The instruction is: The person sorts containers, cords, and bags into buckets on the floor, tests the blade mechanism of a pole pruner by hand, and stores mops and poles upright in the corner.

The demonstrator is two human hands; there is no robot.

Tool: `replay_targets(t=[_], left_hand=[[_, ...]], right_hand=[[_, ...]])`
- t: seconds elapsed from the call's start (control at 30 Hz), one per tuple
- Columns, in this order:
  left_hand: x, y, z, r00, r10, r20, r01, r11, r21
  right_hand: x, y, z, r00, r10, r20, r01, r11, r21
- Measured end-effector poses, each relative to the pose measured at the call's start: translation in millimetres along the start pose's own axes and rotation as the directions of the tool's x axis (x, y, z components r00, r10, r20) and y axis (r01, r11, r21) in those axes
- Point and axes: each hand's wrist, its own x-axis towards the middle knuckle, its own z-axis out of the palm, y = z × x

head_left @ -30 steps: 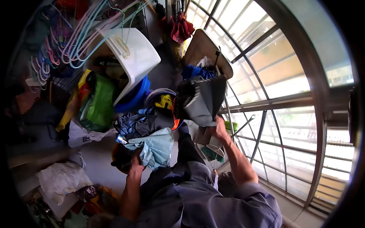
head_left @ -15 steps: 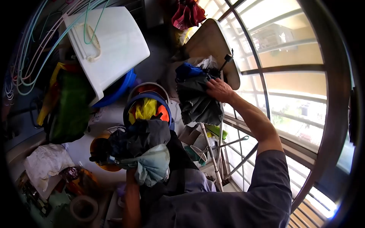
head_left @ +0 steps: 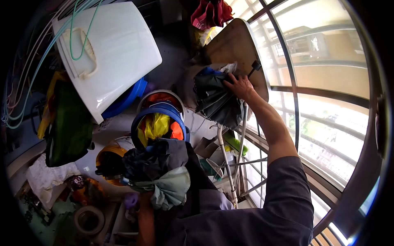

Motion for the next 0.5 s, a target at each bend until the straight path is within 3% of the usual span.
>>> replay_targets(t=[0.1, 0.33, 0.43, 0.5], left_hand=[[2, 7, 1, 0.999, -0.045, -0.005, 0.044, 0.986, -0.163], [0, 16, 9, 0.996, -0.084, 0.001, 0.08, 0.953, -0.292], [4, 21, 14, 0.997, -0.082, 0.003, 0.078, 0.934, -0.348], [6, 26, 14, 0.997, -0.077, 0.01, 0.075, 0.923, -0.377]], right_hand=[[6, 3, -1, 0.998, 0.02, 0.06, -0.021, 1.0, 0.012], [13, 1, -25, 0.979, 0.044, 0.197, -0.062, 0.994, 0.086], [9, 5, -12, 0.997, -0.009, 0.074, 0.011, 1.0, -0.019], [14, 3, -12, 0.994, -0.007, 0.111, 0.008, 1.0, -0.003]])
